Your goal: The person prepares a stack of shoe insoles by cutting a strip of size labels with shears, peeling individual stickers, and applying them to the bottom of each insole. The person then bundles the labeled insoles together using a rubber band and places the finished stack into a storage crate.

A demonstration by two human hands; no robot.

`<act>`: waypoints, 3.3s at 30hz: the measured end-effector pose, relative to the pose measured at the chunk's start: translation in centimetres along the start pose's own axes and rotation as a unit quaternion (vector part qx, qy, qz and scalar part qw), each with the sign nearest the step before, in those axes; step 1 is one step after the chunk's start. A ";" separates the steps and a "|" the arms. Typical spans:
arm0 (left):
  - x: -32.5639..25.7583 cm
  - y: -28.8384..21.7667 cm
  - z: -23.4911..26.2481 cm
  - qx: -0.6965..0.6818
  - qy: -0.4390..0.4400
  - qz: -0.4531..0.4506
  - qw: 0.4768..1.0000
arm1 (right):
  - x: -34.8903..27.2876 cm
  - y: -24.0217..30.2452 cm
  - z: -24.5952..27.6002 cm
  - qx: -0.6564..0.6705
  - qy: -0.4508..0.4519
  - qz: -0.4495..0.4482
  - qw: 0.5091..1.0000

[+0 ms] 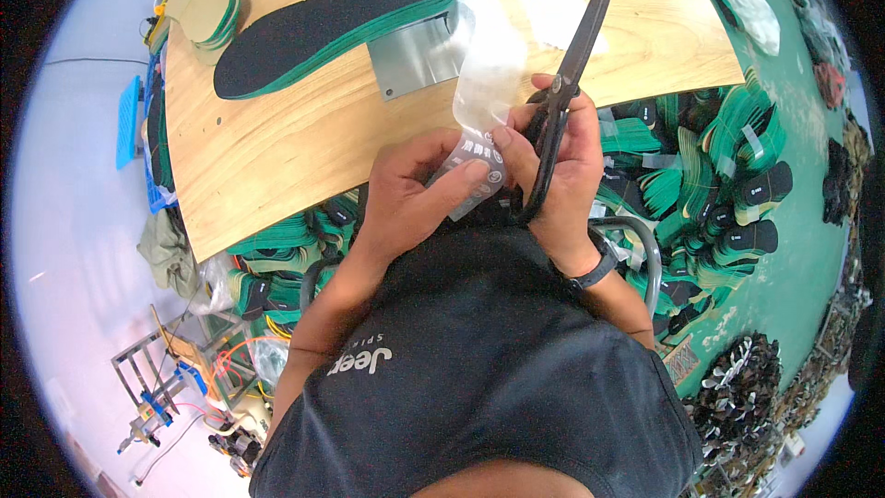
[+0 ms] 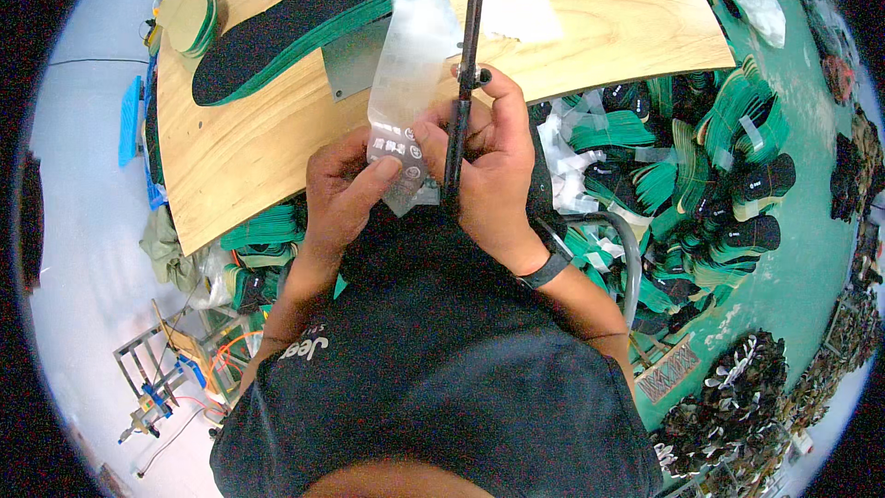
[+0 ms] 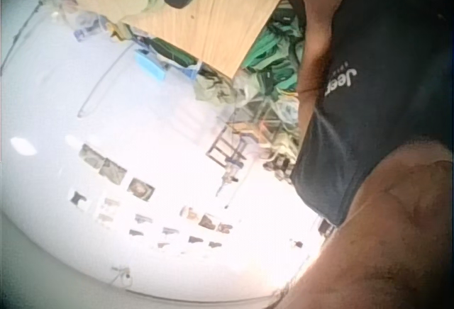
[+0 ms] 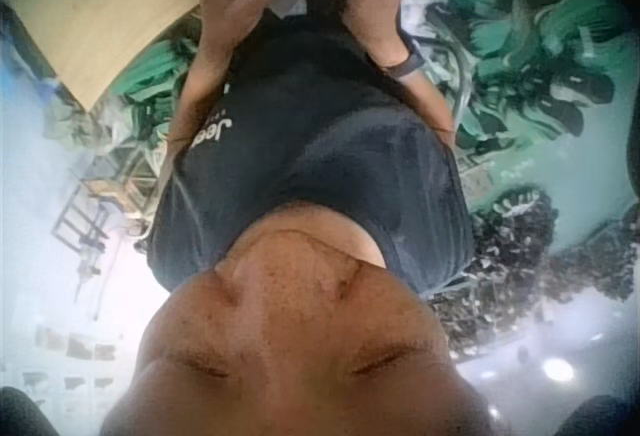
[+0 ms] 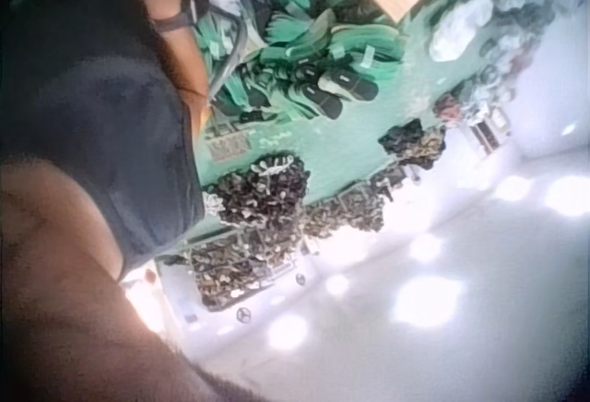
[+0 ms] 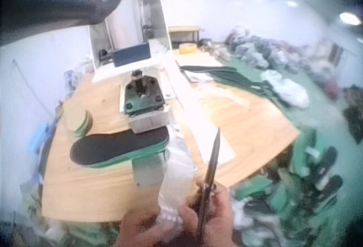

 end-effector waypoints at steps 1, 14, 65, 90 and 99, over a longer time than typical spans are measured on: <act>0.0 0.0 -0.1 0.002 -0.002 -0.003 1.000 | 0.1 -0.3 0.1 -0.010 -0.003 0.013 1.000; 1.1 0.2 -0.6 -0.038 -0.004 0.092 0.995 | -0.4 -0.3 1.1 -0.066 0.009 0.084 0.994; 2.2 -1.1 -0.4 0.174 0.009 -0.120 0.977 | 0.2 5.3 11.7 -0.391 0.178 0.086 0.899; 3.7 -1.4 2.5 -0.082 -0.014 -0.212 0.974 | 4.2 1.7 -2.1 -0.300 0.348 0.157 0.874; 9.5 -6.6 11.7 0.464 -0.091 -0.325 0.819 | 6.3 -0.5 -2.4 -0.099 0.150 -0.147 0.973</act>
Point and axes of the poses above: each hand's wrist, its own x-axis towards the middle knuckle, its own z-axis out of the back of the hand, y = z × x, the point moved 1 cm from there along x, towards the middle knuckle, and after that the axes turned 7 degrees about -y, right-handed, at the moved point
